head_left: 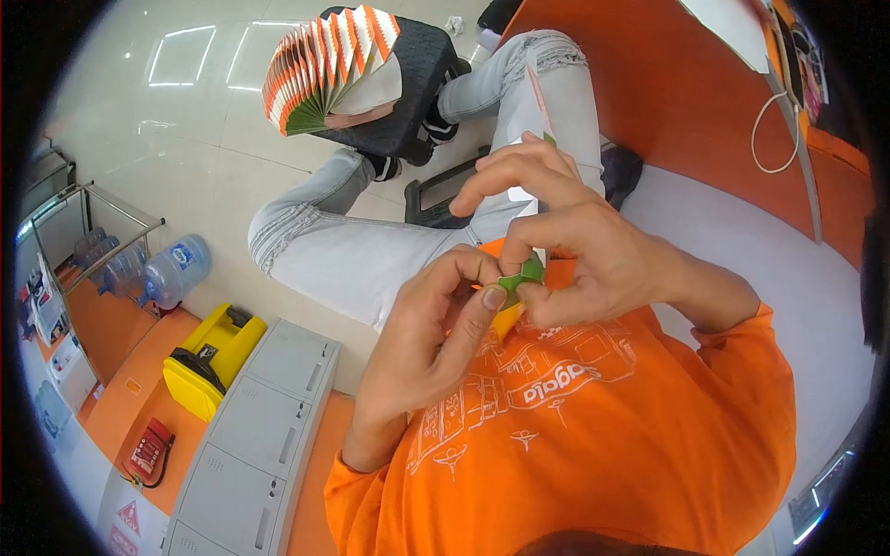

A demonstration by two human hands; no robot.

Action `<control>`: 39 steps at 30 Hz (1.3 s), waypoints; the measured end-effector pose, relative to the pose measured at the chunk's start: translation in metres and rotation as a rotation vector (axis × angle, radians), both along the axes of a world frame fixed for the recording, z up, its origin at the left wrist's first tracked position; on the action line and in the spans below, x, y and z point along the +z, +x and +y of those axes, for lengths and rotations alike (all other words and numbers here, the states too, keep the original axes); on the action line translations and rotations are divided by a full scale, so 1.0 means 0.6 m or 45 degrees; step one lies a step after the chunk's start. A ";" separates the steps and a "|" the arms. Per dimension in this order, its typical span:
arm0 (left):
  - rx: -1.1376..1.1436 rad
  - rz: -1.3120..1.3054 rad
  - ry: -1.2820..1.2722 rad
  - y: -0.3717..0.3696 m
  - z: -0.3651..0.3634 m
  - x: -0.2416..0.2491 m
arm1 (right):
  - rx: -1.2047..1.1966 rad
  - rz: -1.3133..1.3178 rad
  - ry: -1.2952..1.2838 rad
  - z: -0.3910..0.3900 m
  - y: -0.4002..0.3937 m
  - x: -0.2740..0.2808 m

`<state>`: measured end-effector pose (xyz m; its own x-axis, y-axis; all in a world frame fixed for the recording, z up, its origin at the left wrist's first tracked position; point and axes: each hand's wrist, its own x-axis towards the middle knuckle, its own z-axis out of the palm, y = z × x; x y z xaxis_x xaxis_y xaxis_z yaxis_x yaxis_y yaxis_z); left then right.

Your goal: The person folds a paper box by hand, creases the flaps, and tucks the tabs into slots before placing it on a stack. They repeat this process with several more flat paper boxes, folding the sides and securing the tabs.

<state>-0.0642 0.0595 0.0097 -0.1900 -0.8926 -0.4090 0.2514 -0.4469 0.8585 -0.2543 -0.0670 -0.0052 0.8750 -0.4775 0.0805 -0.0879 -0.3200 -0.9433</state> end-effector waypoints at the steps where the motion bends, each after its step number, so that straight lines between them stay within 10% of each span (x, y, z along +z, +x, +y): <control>1: 0.008 -0.010 -0.013 -0.001 0.004 -0.003 | -0.001 0.003 -0.001 0.001 0.001 -0.001; 39: 0.229 0.108 0.054 -0.033 0.009 -0.008 | -0.322 0.217 -0.292 0.015 -0.005 0.031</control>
<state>-0.0839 0.0651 0.0047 -0.0645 -0.8976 -0.4361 0.4007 -0.4235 0.8124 -0.2572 -0.0583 0.0137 0.7418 -0.6666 0.0736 -0.3407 -0.4691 -0.8148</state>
